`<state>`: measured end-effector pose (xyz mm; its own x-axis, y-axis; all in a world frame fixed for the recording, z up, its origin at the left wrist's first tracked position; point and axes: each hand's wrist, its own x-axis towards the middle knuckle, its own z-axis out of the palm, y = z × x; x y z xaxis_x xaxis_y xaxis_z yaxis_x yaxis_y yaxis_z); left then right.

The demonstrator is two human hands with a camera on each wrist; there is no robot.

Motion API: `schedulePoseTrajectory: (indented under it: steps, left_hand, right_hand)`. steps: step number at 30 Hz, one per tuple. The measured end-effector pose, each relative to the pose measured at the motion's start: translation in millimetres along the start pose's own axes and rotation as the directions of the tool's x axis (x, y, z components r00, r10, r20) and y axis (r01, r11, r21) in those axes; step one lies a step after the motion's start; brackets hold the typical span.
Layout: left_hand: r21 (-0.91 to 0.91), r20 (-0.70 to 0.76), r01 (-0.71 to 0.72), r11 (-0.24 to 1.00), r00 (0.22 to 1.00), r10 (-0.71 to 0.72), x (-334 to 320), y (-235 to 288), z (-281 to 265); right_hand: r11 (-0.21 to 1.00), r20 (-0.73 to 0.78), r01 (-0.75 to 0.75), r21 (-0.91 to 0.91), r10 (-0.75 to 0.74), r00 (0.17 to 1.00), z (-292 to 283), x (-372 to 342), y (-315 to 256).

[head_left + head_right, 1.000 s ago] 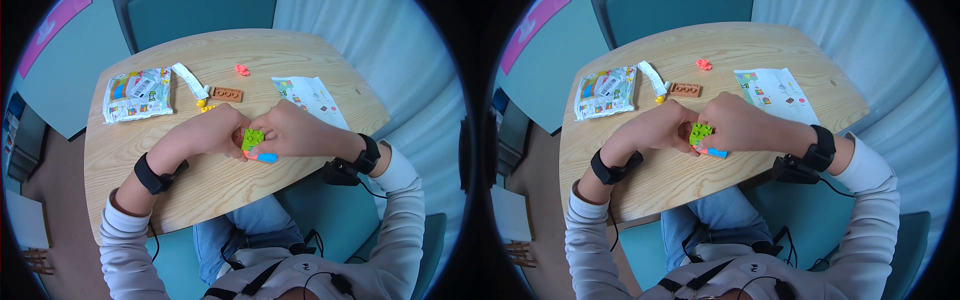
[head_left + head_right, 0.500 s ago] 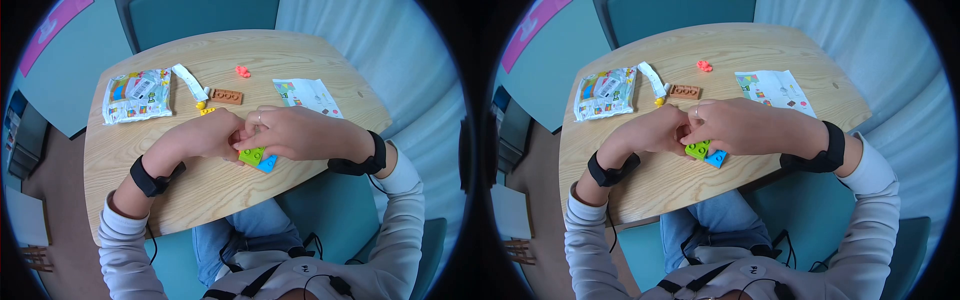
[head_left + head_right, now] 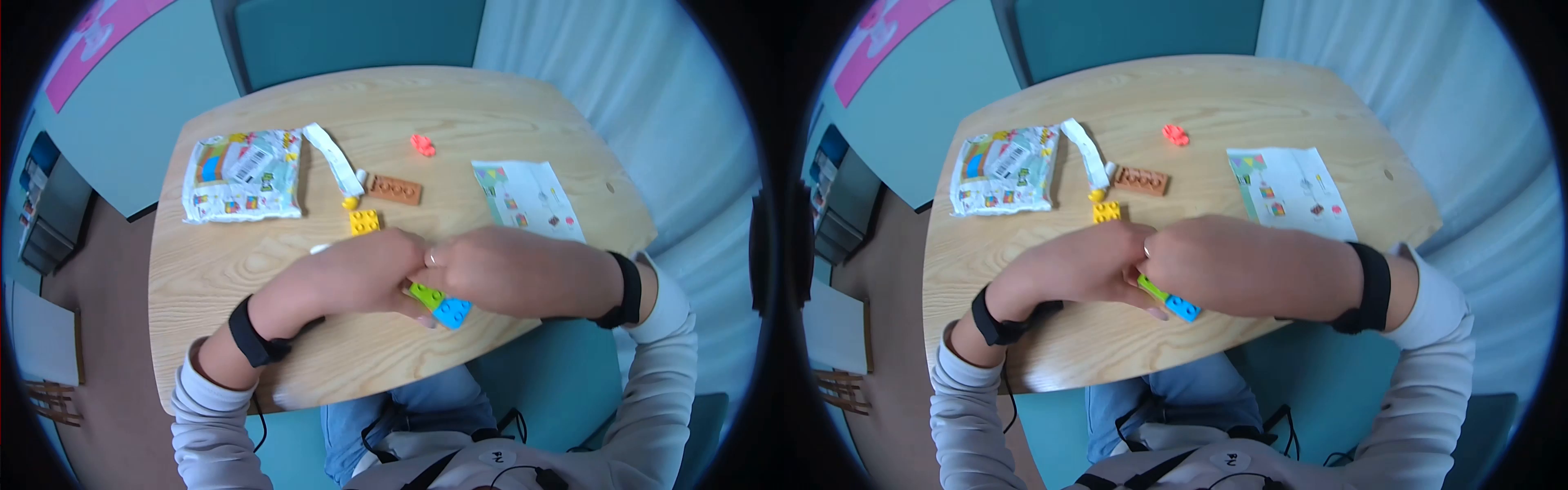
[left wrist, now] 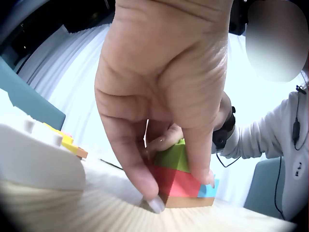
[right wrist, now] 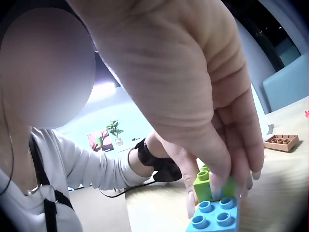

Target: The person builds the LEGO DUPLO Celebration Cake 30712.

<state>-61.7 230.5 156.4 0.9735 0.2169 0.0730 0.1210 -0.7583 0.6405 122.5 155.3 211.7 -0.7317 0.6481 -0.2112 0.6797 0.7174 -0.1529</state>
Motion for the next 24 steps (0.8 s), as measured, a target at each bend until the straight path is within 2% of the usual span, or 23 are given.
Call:
schedulePoseTrajectory:
  steps: [2,4,5,6,7,8,9,10,11,12,14,18,20,21,22,24]
  left_hand:
    - [0.057,-0.042,-0.029,0.998,0.999,0.031,1.7,-0.7,-2.9]
    - [-0.008,0.067,0.098,0.995,0.993,-0.097,1.5,5.0,-4.8]
    - [-0.003,0.031,0.043,0.999,0.999,-0.043,-1.1,7.7,-2.6]
    - [-0.001,0.022,0.053,0.999,0.998,-0.053,-5.1,13.2,1.6]
    - [0.132,0.016,0.107,0.986,0.994,-0.11,-8.7,20.8,7.4]
    - [0.258,0.007,0.156,0.953,0.987,-0.163,-9.1,28.6,11.0]
    - [0.305,0.08,0.196,0.932,0.97,-0.231,-5.9,37.8,11.0]
    - [0.302,0.084,0.196,0.933,0.969,-0.231,-6.6,38.9,13.3]
    - [0.309,0.083,0.205,0.929,0.967,-0.241,-7.7,40.3,15.8]
    - [0.319,0.08,0.214,0.923,0.965,-0.251,-7.9,41.4,16.8]
    - [0.32,0.094,0.231,0.919,0.957,-0.274,-6.8,45.2,13.4]
    - [0.349,0.104,0.255,0.902,0.946,-0.308,-7.7,47.2,12.3]
    - [0.364,0.093,0.238,0.9,0.953,-0.29,-8.2,45.3,12.9]
    - [0.377,0.069,0.23,0.897,0.959,-0.275,-8.4,44.3,13.2]
    - [0.376,0.073,0.219,0.9,0.962,-0.264,-8.2,43.8,13.5]
    - [0.399,0.045,0.216,0.891,0.966,-0.254,-8.8,43.0,14.0]
  right_hand:
    - [0.995,-0.003,0.018,0.1,-0.018,1.0,-1.1,-3.5,4.0]
    - [0.996,-0.025,0.055,0.074,-0.054,0.998,-8.1,-7.1,10.9]
    - [0.96,-0.074,0.089,0.267,-0.072,0.995,-14.5,-10.5,15.6]
    - [0.882,-0.121,0.126,0.453,-0.08,0.989,-19.2,-13.0,21.8]
    - [0.834,-0.231,0.177,0.523,-0.062,0.971,-21.8,-14.4,33.1]
    - [0.83,-0.225,0.18,0.528,-0.067,0.972,-26.2,-10.0,35.5]
    - [0.848,-0.273,0.015,0.53,0.153,0.95,-31.4,-6.1,34.6]
    - [0.83,-0.319,-0.15,0.538,0.365,0.874,-35.7,-1.6,34.8]
    - [0.877,-0.275,-0.225,0.424,0.361,0.891,-30.6,7.2,42.7]
    - [0.877,-0.275,-0.226,0.424,0.362,0.89,-17.1,16.9,48.3]
    - [0.99,-0.382,-0.044,0.134,0.092,0.92,7.5,39.3,55.4]
    - [0.987,-0.359,-0.028,0.158,0.084,0.929,22.6,72.8,40.0]
    - [0.997,-0.393,-0.043,0.064,0.065,0.917,29.3,80.4,40.1]
    - [0.996,-0.385,-0.047,0.079,0.074,0.92,28.6,79.6,39.6]
    - [0.995,-0.383,-0.058,0.078,0.084,0.92,26.0,74.9,39.4]
    - [0.978,-0.279,-0.151,0.141,0.186,0.942,20.0,62.1,38.9]
